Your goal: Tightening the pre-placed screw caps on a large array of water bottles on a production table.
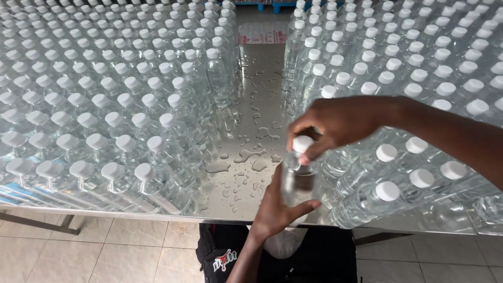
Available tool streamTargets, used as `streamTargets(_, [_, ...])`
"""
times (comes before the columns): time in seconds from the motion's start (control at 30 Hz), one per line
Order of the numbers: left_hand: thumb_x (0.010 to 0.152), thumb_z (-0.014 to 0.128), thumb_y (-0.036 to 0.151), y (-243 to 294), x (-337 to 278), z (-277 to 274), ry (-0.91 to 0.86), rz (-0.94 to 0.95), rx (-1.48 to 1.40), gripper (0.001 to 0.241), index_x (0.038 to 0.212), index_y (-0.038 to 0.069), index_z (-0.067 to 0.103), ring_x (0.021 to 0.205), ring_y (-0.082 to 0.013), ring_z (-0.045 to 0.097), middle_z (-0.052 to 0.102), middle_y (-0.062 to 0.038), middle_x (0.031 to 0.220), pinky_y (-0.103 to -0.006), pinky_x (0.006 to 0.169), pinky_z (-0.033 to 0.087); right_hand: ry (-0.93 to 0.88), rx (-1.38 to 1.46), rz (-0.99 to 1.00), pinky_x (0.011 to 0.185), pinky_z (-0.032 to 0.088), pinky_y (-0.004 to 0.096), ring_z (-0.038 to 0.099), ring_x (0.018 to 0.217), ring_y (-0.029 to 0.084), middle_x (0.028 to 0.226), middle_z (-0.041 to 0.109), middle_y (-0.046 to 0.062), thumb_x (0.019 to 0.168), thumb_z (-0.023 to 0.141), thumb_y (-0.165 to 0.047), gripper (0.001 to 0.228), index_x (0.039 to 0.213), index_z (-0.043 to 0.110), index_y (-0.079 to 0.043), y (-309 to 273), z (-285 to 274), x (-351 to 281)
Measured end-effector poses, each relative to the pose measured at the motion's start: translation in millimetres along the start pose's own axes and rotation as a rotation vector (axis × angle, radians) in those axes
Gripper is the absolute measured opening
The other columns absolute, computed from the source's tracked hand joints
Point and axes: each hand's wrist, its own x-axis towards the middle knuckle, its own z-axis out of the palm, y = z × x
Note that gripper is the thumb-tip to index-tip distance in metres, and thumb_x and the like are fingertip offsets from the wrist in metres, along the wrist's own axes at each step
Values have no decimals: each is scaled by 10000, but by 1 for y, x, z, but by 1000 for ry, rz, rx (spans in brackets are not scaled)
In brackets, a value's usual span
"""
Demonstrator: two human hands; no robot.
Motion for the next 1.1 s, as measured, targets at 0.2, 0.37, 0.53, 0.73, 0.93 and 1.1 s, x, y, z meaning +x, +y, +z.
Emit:
streamTargets(0.2, [808, 856, 260, -13, 1, 0, 23, -68, -745, 874, 1552, 15, 467, 838, -300, 754, 734, -173, 1057, -462, 740, 654, 39, 169, 117, 777, 534, 338, 717, 815, 166, 978, 851, 61, 895, 504, -681, 739, 1499, 649, -282, -14, -19, 60])
streamTargets(0.37, [894, 806, 240, -33, 7, 5, 158, -241, -1023, 626, 1433, 100, 521, 923, -323, 750, 733, -190, 1138, -433, 770, 647, 436, -47, 7, 745, 522, 485, 701, 793, 339, 834, 710, 150, 1065, 429, -627, 673, 1502, 583, -138, 47, 8, 114])
streamTargets(0.53, [896, 836, 301, -60, 24, 15, 258, -267, -1182, 564, 1331, 110, 533, 1004, -350, 751, 757, -186, 1171, -443, 829, 653, 692, -414, -98, 501, 536, 504, 777, 790, 365, 925, 804, 134, 1141, 443, -542, 524, 1346, 667, -115, 71, 24, 128])
streamTargets(0.73, [1021, 770, 313, -47, 27, 13, 287, -337, -1101, 503, 1309, -85, 664, 1143, -389, 779, 756, -254, 1342, -558, 993, 644, 543, -477, 18, 748, 673, 489, 789, 709, 265, 808, 778, 104, 1182, 450, -421, 401, 1374, 655, -134, 57, 25, 120])
streamTargets(0.93, [1000, 797, 299, -59, 26, 14, 275, -293, -1123, 635, 1480, -54, 580, 1209, -431, 742, 726, -264, 1386, -600, 1016, 626, 532, -414, 33, 692, 675, 448, 748, 602, 221, 677, 725, 44, 1153, 509, -359, 323, 1341, 686, -166, 72, 30, 127])
streamTargets(1.1, [1046, 738, 290, -67, 25, 16, 247, -192, -1046, 707, 1595, -54, 454, 1253, -462, 701, 680, -300, 1418, -653, 1026, 575, 555, -429, 15, 667, 672, 451, 746, 591, 223, 662, 717, 42, 1135, 542, -341, 304, 1322, 705, -165, 78, 33, 129])
